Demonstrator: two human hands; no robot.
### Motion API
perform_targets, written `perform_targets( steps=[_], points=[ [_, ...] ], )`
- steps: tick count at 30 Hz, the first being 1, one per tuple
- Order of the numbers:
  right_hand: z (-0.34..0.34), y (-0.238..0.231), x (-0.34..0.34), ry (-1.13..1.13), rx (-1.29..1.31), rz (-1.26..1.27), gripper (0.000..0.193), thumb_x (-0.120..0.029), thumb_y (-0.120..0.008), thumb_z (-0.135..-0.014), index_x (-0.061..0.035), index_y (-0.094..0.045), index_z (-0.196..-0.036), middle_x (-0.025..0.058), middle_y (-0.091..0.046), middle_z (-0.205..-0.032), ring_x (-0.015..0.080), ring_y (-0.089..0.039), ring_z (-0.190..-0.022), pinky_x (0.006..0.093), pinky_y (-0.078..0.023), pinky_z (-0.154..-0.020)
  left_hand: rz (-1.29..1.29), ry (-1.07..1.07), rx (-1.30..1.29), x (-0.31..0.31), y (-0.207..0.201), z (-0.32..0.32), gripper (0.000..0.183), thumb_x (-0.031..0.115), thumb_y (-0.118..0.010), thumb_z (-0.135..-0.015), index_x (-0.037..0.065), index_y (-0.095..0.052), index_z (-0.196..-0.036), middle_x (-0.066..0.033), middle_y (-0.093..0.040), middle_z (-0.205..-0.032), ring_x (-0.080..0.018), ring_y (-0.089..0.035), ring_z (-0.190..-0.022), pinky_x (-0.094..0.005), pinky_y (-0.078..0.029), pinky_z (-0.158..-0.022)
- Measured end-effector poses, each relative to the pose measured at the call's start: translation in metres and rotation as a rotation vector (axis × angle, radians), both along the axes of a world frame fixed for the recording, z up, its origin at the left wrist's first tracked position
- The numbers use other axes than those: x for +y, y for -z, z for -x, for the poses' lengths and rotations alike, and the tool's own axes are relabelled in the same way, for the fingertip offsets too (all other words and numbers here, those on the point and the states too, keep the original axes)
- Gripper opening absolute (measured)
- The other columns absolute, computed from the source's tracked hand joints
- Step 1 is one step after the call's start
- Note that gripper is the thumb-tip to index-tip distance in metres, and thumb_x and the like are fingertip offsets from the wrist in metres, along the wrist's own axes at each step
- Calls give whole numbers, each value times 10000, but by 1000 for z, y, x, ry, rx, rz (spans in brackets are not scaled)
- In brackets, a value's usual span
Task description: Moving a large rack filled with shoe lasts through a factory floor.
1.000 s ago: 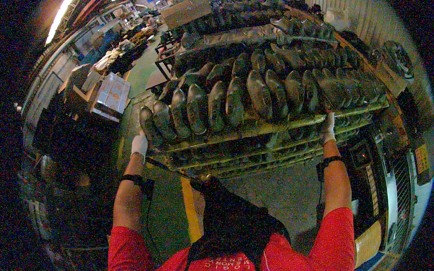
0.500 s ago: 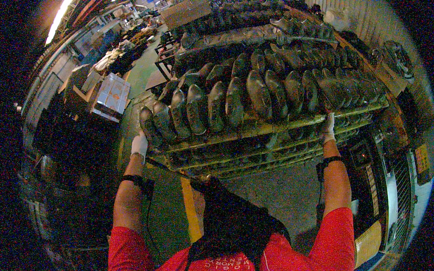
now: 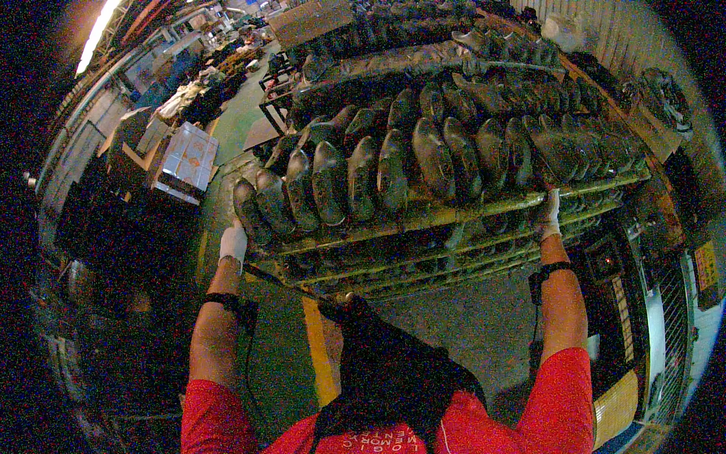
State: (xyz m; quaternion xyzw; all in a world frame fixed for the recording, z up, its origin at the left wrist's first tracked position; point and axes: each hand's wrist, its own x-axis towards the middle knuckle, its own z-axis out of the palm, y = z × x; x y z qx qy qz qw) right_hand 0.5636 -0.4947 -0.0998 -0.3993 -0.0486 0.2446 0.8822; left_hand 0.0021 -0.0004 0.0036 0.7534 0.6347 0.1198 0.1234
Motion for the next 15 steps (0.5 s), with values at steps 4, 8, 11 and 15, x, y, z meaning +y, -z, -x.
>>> perform_targets(
  steps=[4,8,11,15],
  points=[
    [7,-11,2,42,-19,54,418,-415,-569,-769,-139,-559,-1082,51,-564,-1065,246,-535,-970,415,-424,-844,0,3,-3,3,3,1,621,433,-259,-898,-79,-595,-1000,-307,-555,-1088,-428,-521,-1059,-463,-381,-909],
    [5,-10,1,84,29,141,436,-426,-568,-770,-164,-539,-1117,46,-549,-1093,232,-527,-975,402,-424,-807,5,16,-2,6,5,2,624,434,-255,-899,-79,-596,-1002,-309,-553,-1090,-425,-520,-1064,-463,-379,-913],
    [-3,-2,1,72,26,120,444,-443,-561,-777,-168,-534,-1124,44,-539,-1109,227,-522,-974,402,-424,-792,15,12,-10,4,3,2,631,438,-254,-899,-83,-590,-1017,-313,-546,-1103,-422,-518,-1072,-457,-378,-919],
    [-12,13,-4,88,3,101,460,-469,-550,-784,-159,-537,-1124,41,-534,-1120,232,-520,-979,413,-425,-806,14,-3,-4,-1,-1,0,641,445,-254,-899,-88,-577,-1050,-315,-534,-1131,-420,-513,-1086,-447,-379,-924]
  ],
)
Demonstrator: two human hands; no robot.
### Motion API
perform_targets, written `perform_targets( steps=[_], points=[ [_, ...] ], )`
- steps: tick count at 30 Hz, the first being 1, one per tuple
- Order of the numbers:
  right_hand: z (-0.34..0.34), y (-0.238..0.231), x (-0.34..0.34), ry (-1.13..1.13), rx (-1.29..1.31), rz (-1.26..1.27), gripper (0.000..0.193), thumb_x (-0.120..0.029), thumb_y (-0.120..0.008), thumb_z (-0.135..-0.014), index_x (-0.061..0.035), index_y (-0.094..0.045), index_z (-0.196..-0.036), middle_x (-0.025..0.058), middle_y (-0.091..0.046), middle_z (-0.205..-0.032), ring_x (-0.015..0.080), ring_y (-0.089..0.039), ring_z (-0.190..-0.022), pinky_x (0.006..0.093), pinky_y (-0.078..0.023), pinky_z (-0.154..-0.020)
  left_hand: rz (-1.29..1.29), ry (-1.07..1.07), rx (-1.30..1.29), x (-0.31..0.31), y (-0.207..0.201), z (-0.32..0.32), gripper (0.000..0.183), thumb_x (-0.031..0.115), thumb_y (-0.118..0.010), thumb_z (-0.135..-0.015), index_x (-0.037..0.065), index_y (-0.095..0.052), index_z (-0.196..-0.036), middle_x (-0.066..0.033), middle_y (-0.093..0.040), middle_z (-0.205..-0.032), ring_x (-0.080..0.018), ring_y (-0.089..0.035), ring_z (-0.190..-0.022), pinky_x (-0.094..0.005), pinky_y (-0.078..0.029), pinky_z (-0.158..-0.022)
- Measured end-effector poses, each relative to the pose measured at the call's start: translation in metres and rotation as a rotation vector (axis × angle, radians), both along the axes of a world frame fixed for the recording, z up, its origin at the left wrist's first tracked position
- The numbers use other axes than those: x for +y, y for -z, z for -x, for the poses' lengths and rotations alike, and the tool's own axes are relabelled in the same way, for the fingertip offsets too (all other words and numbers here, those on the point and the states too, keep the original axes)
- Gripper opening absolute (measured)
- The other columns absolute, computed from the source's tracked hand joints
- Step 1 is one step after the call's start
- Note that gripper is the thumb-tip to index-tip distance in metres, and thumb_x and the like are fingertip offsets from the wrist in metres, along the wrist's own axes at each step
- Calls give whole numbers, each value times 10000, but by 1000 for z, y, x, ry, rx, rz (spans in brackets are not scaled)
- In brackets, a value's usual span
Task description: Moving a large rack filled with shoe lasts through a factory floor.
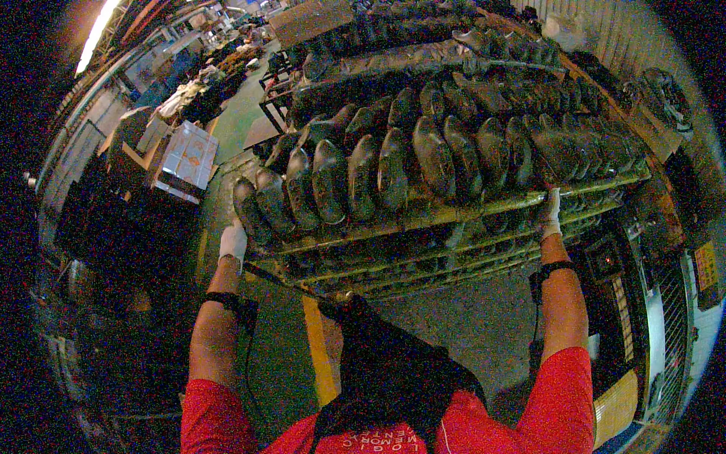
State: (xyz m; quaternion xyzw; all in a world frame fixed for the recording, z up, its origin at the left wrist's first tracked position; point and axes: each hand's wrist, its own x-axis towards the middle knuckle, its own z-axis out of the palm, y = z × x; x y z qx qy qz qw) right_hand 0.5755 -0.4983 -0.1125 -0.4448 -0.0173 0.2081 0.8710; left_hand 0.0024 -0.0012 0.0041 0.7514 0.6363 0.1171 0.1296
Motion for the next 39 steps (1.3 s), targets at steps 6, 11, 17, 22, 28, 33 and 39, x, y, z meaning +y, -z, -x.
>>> perform_targets(
  steps=[6,11,17,22,28,33,39],
  points=[
    [-7,6,0,-5,-66,-42,418,-411,-569,-771,-137,-562,-1087,50,-565,-1058,234,-536,-955,397,-437,-815,-33,130,146,-4,-6,0,644,449,-253,-902,-85,-576,-1057,-307,-538,-1142,-423,-510,-1089,-452,-381,-921],
    [-11,8,1,-30,-31,-89,387,-377,-574,-764,-118,-575,-1052,46,-576,-1014,233,-548,-929,395,-447,-813,-11,39,21,-4,-5,-1,631,440,-264,-903,-86,-577,-1057,-298,-543,-1142,-424,-510,-1088,-455,-381,-920],
    [-2,-3,1,-14,-40,-54,371,-371,-563,-781,-114,-575,-1047,48,-587,-990,242,-570,-886,402,-472,-769,7,-14,-34,-5,-5,-2,632,444,-272,-902,-86,-588,-1040,-300,-545,-1132,-419,-509,-1096,-449,-378,-923],
    [14,-16,4,-48,-33,-96,364,-373,-567,-785,-116,-571,-1042,45,-587,-977,232,-574,-874,404,-488,-748,12,-24,-60,-8,-7,-3,636,446,-268,-904,-86,-589,-1038,-302,-545,-1129,-414,-514,-1092,-445,-378,-922],
    [11,-14,3,-47,38,-66,412,-426,-568,-778,-123,-571,-1057,43,-590,-990,224,-573,-861,384,-491,-740,-3,4,-45,-6,-6,-2,641,443,-271,-900,-100,-582,-1035,-318,-549,-1102,-417,-525,-1072,-445,-381,-918],
    [12,-14,5,24,26,-41,406,-460,-565,-773,-142,-577,-1025,32,-588,-976,213,-571,-852,353,-484,-704,-5,2,-13,-2,-3,-2,642,440,-266,-903,-103,-591,-1013,-327,-550,-1087,-424,-529,-1058,-455,-386,-907],
    [24,-26,4,8,38,42,415,-461,-571,-765,-146,-578,-1036,20,-586,-1000,205,-565,-874,345,-465,-692,-22,19,6,-1,-1,-1,635,435,-266,-906,-96,-586,-1041,-323,-541,-1111,-418,-519,-1078,-454,-380,-914]
  ],
)
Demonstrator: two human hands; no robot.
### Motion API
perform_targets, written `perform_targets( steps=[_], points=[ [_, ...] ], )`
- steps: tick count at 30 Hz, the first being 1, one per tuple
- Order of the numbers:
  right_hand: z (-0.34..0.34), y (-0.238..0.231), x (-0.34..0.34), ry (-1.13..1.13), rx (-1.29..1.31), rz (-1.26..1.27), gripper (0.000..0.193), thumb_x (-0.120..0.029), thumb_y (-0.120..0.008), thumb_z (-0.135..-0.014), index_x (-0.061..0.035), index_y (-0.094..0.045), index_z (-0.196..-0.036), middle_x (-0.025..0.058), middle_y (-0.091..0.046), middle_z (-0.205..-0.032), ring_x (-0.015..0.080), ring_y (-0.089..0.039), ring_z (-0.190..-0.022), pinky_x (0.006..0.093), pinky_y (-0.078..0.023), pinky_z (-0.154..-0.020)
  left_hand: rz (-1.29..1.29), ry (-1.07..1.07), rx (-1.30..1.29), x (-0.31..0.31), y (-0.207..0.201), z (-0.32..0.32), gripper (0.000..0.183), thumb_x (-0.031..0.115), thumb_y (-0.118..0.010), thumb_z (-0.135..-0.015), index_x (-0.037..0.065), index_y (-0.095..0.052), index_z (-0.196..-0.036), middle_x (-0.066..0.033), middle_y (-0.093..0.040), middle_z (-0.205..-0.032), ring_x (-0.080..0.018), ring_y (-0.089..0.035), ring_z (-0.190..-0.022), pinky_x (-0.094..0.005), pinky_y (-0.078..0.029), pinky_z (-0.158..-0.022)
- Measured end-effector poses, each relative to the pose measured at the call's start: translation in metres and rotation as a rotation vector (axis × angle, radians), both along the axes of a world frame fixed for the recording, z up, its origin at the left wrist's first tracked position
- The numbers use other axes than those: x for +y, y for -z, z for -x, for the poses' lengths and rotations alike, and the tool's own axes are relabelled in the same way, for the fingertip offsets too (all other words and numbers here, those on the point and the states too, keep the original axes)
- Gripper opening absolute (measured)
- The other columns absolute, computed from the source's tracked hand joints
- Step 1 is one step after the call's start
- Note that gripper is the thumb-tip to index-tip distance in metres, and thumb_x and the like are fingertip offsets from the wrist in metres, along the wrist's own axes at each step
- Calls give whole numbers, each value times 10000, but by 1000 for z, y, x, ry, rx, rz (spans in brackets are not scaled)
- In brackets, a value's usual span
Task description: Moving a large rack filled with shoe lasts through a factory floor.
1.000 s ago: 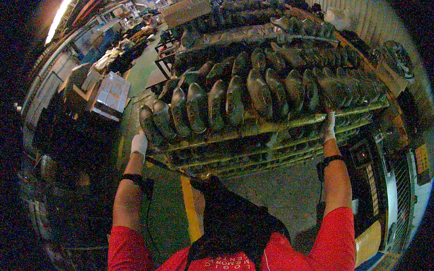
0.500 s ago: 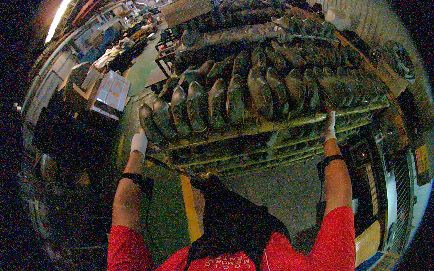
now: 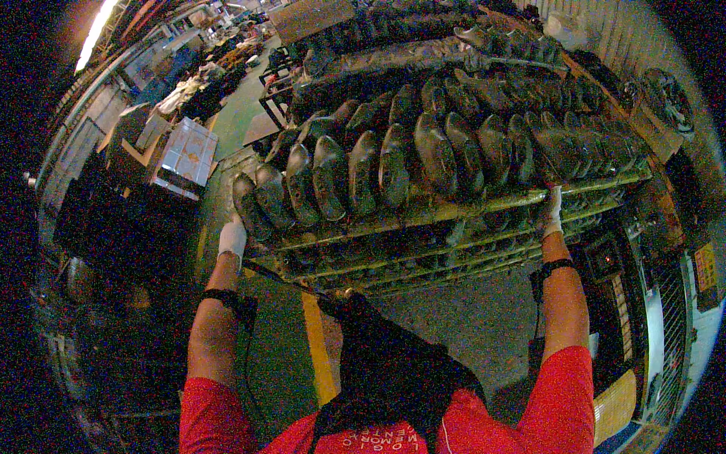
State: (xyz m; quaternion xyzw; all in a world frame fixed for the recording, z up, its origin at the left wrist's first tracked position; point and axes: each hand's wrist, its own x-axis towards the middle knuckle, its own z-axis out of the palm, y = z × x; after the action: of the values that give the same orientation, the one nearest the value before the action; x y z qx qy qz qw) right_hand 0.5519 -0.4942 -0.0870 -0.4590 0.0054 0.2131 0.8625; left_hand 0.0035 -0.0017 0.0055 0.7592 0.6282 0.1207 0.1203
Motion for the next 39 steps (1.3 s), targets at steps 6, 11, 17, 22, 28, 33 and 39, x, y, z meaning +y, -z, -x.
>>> perform_targets(
  steps=[6,11,17,22,28,33,39],
  points=[
    [-1,1,2,-6,8,-63,445,-437,-571,-770,-142,-573,-1103,29,-588,-1051,216,-567,-932,374,-475,-749,19,10,45,2,1,1,629,436,-271,-908,-91,-580,-1061,-310,-538,-1136,-413,-505,-1103,-445,-375,-930],
    [-12,11,1,-52,-37,-105,460,-419,-561,-786,-135,-563,-1149,34,-584,-1099,224,-563,-977,384,-479,-790,39,-14,-25,2,2,2,637,445,-267,-910,-89,-576,-1067,-307,-536,-1142,-412,-503,-1106,-444,-374,-934],
    [-19,21,-3,-44,-109,-115,461,-418,-552,-796,-100,-565,-1130,57,-580,-1081,234,-556,-979,401,-458,-838,30,-7,-21,0,0,1,659,463,-244,-918,-87,-576,-1064,-310,-536,-1136,-421,-502,-1101,-453,-370,-929],
    [-20,20,-3,-21,-127,-105,459,-408,-558,-792,-76,-561,-1108,76,-570,-1057,247,-545,-966,417,-433,-868,31,-6,-24,-1,-2,0,676,475,-224,-922,-83,-576,-1063,-316,-531,-1136,-429,-496,-1102,-462,-368,-922],
    [1,-4,4,52,-25,-105,377,-337,-548,-810,-93,-562,-1097,60,-563,-1059,243,-542,-951,415,-437,-849,46,-29,-49,-3,-2,0,683,488,-244,-916,-89,-570,-1083,-310,-537,-1139,-423,-510,-1095,-453,-379,-920],
    [9,-10,4,29,-35,-126,370,-330,-550,-810,-107,-564,-1104,52,-564,-1052,238,-537,-969,416,-447,-838,33,-24,3,1,-1,1,667,479,-265,-909,-85,-584,-1064,-304,-548,-1127,-418,-518,-1087,-451,-386,-915],
    [-3,5,1,17,29,-107,421,-378,-555,-799,-116,-564,-1128,45,-574,-1086,246,-554,-966,412,-461,-824,41,-29,-20,3,2,2,644,461,-268,-904,-75,-595,-1046,-303,-551,-1117,-413,-521,-1080,-455,-386,-912]
  ],
)
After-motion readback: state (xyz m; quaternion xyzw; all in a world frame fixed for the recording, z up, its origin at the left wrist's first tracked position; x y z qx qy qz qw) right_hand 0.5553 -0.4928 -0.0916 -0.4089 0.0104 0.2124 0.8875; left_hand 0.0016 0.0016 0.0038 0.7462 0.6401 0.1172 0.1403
